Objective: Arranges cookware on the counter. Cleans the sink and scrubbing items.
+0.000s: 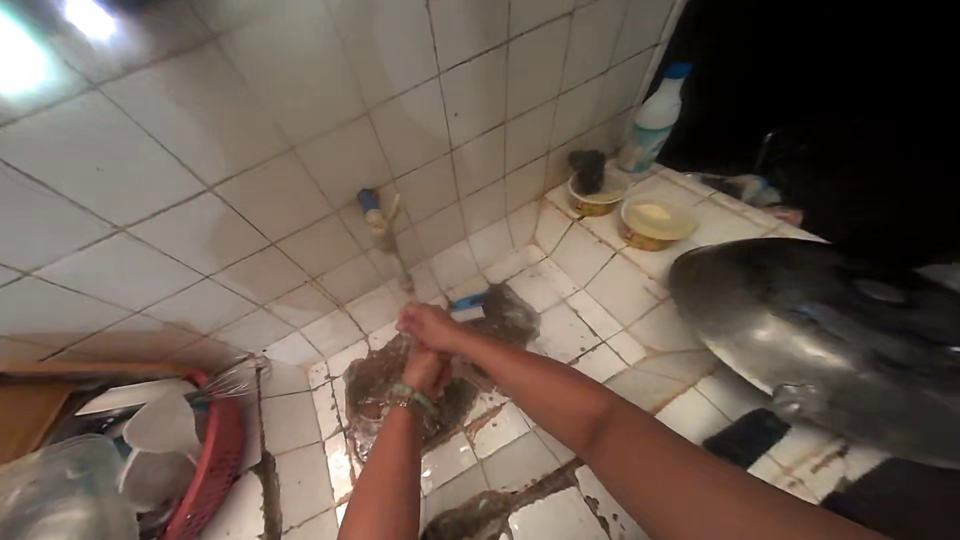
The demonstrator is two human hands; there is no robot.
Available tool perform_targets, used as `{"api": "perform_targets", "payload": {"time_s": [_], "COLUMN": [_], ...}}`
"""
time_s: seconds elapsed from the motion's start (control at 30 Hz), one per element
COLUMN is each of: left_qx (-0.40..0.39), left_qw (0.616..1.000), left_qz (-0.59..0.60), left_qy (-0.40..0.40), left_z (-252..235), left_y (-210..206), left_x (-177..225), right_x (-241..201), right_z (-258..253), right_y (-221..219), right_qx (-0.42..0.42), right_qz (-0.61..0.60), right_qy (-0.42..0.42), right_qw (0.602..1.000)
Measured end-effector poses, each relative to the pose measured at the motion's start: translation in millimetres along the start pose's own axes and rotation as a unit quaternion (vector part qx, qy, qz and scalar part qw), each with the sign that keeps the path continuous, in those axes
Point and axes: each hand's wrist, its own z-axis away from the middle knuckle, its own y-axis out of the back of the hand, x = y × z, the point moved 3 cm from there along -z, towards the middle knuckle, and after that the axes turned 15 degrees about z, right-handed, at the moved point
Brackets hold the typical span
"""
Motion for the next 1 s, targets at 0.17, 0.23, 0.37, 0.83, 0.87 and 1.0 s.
{"api": "perform_targets", "payload": {"time_s": [0.17, 0.23, 0.37, 0.83, 0.87, 1.0], "left_qx": [0.080, 0.078, 0.045, 0.060, 0.074, 0.028], "left_qw": [0.969, 0.928, 0.875, 0.919, 0.915, 0.890], "left_qz": [-0.230, -0.362, -0.481, -0.222, -0.191, -0.058], "left_qy": [-0.050, -0.025, -0.024, -0.320, -0.348, -0.451], "left_z": [-4.6, -1.6, 0.6, 99.9, 107.6, 129.1], "left_y": [8.3, 10.3, 18.3, 71.6, 70.0, 56.1], "left_x": [-21.4, -21.4, -20.5, 86.7, 101.8, 168.5], "right_x": [12.6, 17.1, 25.1, -42.1, -49.9, -78.7], "right_z": [1.4, 2.3, 4.9, 67.5, 72.6, 85.7], "right_y": [-23.0, -32.7, -41.3, 53.6, 69.2, 132.9], "right_qx": [0.004, -0.009, -0.006, 0.000, 0.007, 0.170], "right_qz": [0.001, 0.007, -0.002, 0.100, 0.122, 0.198], "right_qy": [-0.093, -0.126, -0.167, 0.182, 0.181, 0.212], "right_qw": [0.996, 0.992, 0.986, 0.978, 0.976, 0.942]}}
